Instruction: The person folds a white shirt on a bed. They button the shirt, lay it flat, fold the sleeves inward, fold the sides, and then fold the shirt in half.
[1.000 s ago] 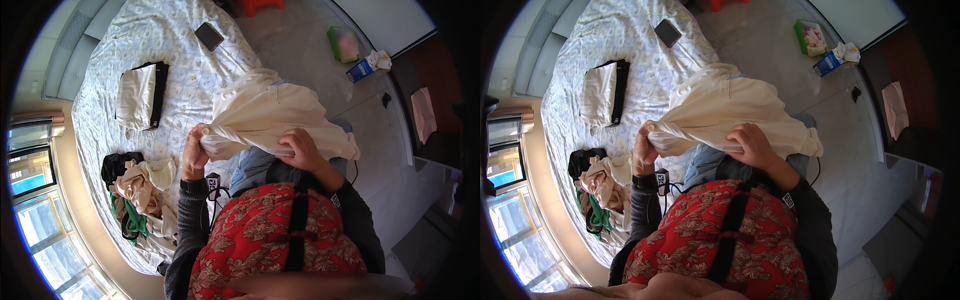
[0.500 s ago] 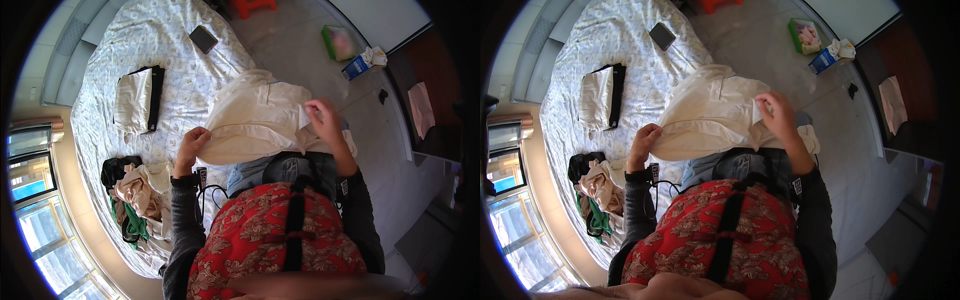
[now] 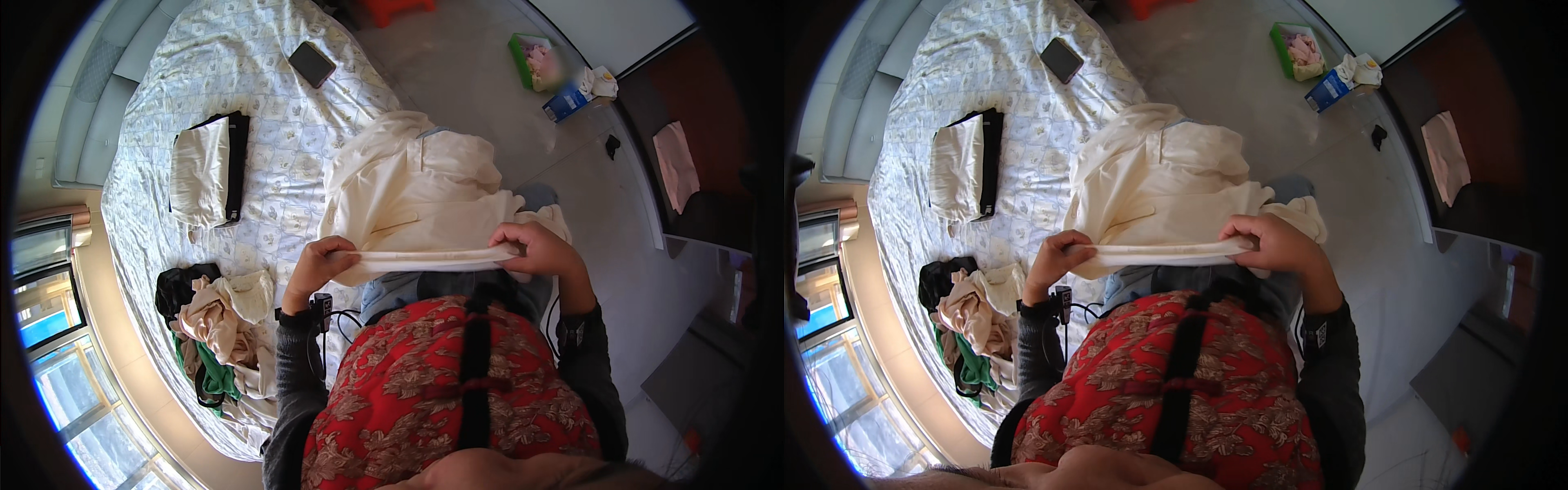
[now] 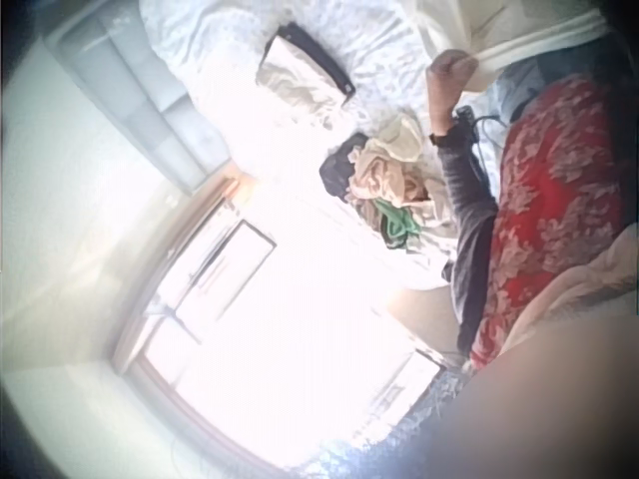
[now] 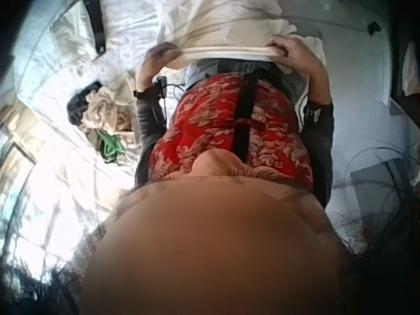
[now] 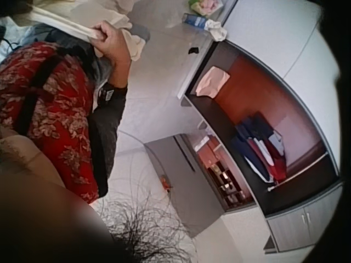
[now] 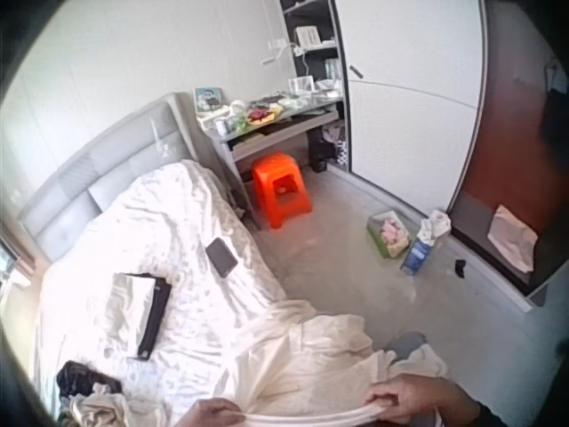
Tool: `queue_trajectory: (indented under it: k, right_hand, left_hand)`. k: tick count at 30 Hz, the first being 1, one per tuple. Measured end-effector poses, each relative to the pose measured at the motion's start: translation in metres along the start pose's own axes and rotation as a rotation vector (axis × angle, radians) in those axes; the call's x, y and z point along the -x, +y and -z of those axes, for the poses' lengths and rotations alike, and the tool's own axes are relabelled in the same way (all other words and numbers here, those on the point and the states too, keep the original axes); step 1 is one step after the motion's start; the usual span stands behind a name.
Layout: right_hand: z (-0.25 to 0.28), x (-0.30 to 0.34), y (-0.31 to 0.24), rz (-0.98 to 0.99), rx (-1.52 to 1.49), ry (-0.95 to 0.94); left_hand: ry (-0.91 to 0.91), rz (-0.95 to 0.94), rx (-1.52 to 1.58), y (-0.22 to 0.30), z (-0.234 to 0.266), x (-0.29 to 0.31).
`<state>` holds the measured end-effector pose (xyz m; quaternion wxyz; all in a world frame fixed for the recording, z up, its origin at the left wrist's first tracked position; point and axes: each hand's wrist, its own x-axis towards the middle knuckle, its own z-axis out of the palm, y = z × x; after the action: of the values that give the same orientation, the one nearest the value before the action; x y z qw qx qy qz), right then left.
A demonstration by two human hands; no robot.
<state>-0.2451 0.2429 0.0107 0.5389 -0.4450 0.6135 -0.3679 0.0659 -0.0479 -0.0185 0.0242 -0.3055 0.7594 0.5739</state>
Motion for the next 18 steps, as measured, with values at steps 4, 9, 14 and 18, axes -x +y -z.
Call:
queue_trajectory:
  k: [4, 9, 14, 18]
  right_hand:
    - [0.013, 0.025, -0.011, -0.066, -0.086, -0.21]
    - [0.013, 0.015, 0.006, -0.264, 0.193, -0.236]
    - [0.01, 0.005, 0.028, -0.275, 0.229, -0.183]
    - [-0.001, -0.023, 0.045, -0.109, 0.061, 0.254]
  left_hand:
    - [-0.008, -0.196, -0.253, 0.009, -0.022, 0.0]
    - [0.083, -0.191, -0.53, 0.015, -0.034, 0.0]
    - [0.169, -0.077, -0.539, 0.017, -0.032, 0.001]
    - [0.228, -0.308, -0.523, 0.032, -0.037, -0.016]
